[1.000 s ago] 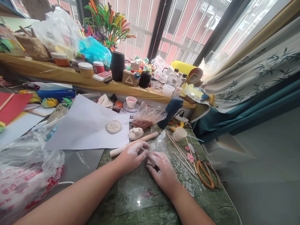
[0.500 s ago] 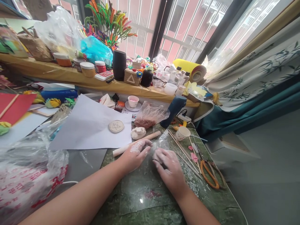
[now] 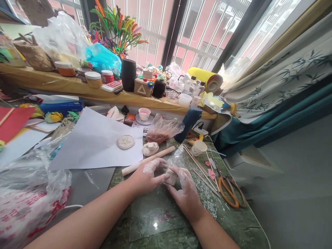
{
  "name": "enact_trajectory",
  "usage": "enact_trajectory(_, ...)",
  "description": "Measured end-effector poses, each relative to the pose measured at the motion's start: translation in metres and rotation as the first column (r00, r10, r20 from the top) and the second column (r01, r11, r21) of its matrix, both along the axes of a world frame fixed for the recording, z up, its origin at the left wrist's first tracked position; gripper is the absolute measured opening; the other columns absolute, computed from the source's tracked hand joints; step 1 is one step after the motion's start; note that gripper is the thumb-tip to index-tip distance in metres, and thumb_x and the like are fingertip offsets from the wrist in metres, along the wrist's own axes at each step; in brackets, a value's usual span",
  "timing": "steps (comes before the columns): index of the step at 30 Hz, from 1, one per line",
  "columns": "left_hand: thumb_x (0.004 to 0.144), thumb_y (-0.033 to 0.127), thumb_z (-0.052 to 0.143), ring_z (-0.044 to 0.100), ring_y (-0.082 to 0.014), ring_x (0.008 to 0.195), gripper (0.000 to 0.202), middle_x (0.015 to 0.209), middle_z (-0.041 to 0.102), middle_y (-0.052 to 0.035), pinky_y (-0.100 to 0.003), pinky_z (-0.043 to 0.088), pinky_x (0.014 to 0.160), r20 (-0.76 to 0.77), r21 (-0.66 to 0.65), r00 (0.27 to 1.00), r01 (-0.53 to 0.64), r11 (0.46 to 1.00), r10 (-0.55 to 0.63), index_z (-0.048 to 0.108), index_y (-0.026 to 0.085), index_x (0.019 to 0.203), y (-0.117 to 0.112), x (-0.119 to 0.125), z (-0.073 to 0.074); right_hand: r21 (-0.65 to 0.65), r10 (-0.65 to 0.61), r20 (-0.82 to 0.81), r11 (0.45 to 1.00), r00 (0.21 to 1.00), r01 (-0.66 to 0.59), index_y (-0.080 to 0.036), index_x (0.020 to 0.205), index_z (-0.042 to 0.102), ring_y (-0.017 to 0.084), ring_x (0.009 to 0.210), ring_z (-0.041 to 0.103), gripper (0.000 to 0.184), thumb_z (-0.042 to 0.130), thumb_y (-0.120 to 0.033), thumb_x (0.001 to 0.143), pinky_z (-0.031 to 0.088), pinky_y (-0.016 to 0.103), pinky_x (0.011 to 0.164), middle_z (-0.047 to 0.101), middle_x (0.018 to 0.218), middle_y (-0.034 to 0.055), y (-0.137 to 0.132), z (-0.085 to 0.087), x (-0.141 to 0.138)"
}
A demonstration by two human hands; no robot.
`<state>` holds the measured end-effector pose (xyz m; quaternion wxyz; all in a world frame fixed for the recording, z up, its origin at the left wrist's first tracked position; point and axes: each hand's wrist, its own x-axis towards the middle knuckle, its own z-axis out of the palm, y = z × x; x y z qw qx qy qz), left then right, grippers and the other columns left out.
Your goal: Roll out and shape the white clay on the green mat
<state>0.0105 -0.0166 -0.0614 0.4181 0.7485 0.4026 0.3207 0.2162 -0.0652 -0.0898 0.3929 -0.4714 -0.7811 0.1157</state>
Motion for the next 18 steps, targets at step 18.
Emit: enact_trajectory(18, 0.092, 0.026, 0.062, 0.068, -0.0231, 0.108, 0.033, 0.123, 0.069, -0.0075, -0.040, 0.057, 0.098, 0.037, 0.138, 0.996, -0.082, 0.987, 0.077, 0.060, 0.024, 0.124, 0.001, -0.002, -0.010, 0.110, -0.075, -0.018, 0.991, 0.997, 0.077, -0.028, 0.125, 0.066, 0.026, 0.111, 0.069, 0.026, 0.058, -0.027, 0.100, 0.057, 0.046, 0.097, 0.074, 0.117, 0.0074, 0.005, 0.010, 0.011)
